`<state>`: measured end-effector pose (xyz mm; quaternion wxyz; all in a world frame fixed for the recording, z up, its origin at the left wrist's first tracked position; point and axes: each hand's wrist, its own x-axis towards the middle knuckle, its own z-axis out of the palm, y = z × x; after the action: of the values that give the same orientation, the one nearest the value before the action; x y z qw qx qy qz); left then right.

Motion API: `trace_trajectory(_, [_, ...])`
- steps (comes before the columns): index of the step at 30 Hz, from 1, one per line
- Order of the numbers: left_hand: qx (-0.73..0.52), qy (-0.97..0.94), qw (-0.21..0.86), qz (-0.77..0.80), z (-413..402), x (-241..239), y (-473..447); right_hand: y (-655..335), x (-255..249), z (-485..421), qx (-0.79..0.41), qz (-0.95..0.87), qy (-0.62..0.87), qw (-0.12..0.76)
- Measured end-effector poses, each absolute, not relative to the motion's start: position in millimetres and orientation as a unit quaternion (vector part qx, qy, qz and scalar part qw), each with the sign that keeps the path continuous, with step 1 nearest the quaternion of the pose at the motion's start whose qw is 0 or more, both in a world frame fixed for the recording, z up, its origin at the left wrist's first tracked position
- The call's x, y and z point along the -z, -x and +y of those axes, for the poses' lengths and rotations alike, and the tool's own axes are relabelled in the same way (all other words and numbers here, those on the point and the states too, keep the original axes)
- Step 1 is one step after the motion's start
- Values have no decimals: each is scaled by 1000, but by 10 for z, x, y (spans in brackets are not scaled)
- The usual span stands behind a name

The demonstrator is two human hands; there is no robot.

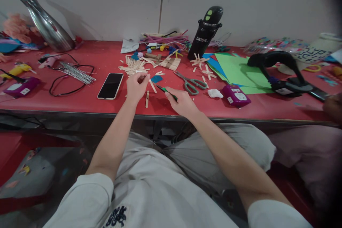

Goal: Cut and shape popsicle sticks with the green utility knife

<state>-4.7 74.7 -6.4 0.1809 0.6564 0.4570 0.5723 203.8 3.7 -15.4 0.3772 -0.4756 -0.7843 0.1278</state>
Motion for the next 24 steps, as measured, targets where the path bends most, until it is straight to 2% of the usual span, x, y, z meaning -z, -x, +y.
trace_trajectory(24, [-558, -648, 194, 481, 779, 102, 54, -2029, 146, 45, -131, -774, 481, 391])
